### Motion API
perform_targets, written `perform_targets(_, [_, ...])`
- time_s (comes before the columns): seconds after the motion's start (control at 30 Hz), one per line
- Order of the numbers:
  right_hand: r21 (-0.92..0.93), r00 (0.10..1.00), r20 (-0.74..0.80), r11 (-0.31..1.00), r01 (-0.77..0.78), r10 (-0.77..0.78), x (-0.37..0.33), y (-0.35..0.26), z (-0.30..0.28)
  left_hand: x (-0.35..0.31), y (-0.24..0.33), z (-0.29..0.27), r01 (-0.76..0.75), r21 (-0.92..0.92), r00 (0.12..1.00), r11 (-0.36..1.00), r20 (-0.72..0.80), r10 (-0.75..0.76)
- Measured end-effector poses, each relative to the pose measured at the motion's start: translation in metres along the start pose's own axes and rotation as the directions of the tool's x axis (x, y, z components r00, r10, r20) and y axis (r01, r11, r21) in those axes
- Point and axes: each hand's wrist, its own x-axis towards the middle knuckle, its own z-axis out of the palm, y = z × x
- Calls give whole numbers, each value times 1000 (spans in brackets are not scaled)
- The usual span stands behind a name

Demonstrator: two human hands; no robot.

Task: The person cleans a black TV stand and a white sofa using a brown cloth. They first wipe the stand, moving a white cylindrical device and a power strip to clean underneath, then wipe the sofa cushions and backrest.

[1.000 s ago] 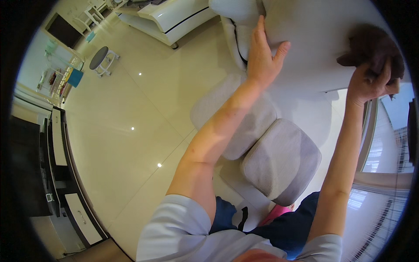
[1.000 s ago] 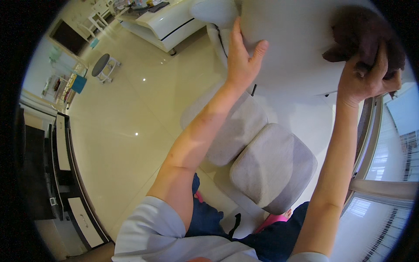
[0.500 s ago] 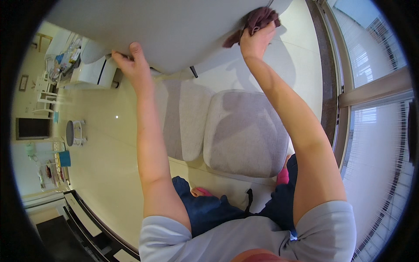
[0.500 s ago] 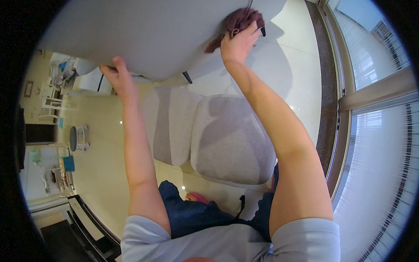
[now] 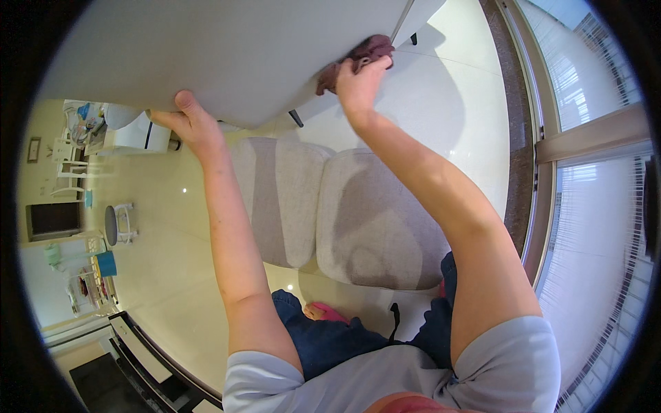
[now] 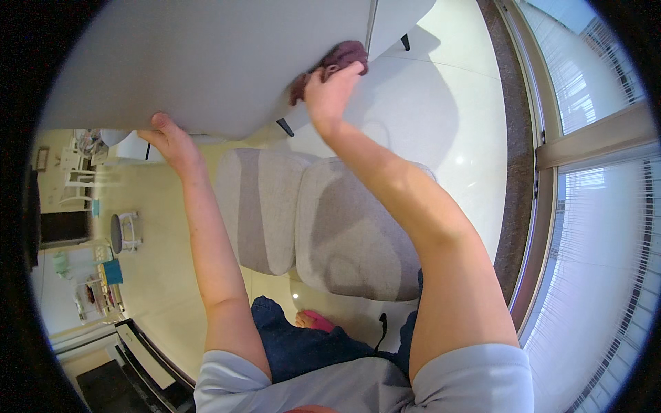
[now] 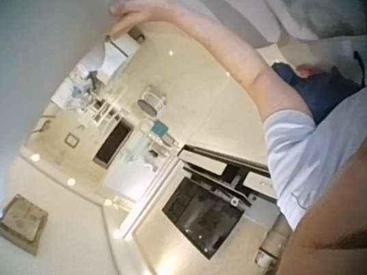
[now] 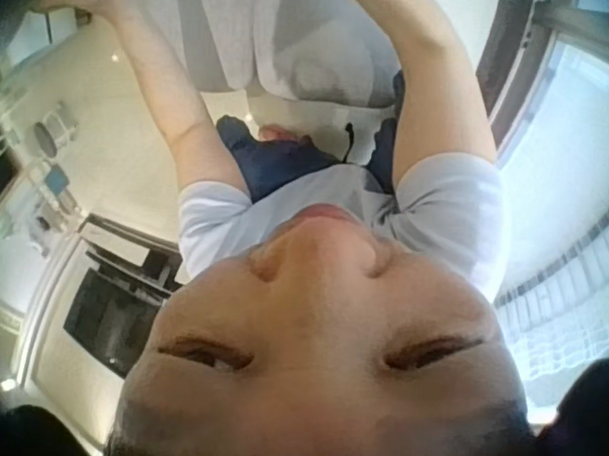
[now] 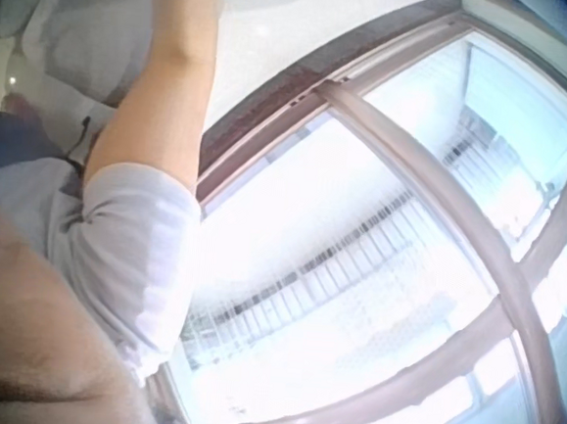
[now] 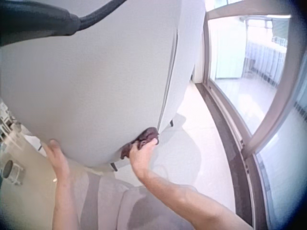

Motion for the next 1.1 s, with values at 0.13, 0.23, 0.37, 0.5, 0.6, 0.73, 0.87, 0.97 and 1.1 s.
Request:
perform_targets(0.13, [84, 943, -1, 940, 330, -332, -38, -48, -5, 0, -8, -12, 110, 16, 991, 994, 69, -110])
perform_targets(0.23, [188, 893, 153, 899, 395, -424, -36, -82, -28, 7, -19, -29, 216, -44, 963, 975, 171, -206])
perform_targets(0.37, [217, 769, 114, 771, 598, -629, -16, -108, -40, 6, -12, -17, 255, -184, 961, 949, 159, -227])
perform_targets(0.5, [196, 732, 100, 734, 650, -674, -1, -115, -42, 3, 9, -5, 279, -272, 958, 921, 148, -246])
perform_targets(0.6, [119, 742, 119, 752, 648, -659, 20, -112, -48, -6, 26, 10, 293, -242, 955, 925, 127, -269])
perform_targets(0.73, [-62, 872, 181, 880, 471, -454, 56, -121, -73, -18, 53, 42, 313, -207, 946, 927, 155, -285])
perform_targets(0.87, [91, 826, 55, 827, 555, -560, 139, -106, -102, -40, 88, 111, 235, -325, 961, 916, 219, -169])
perform_targets(0.97, [-191, 898, -37, 885, 424, -438, 179, -124, -131, -54, 88, 161, 139, -132, 976, 981, 187, -113])
perform_targets(1.1, [263, 846, -90, 806, 530, -526, 195, -153, -183, -82, 155, 225, 197, -113, 909, 974, 392, -139])
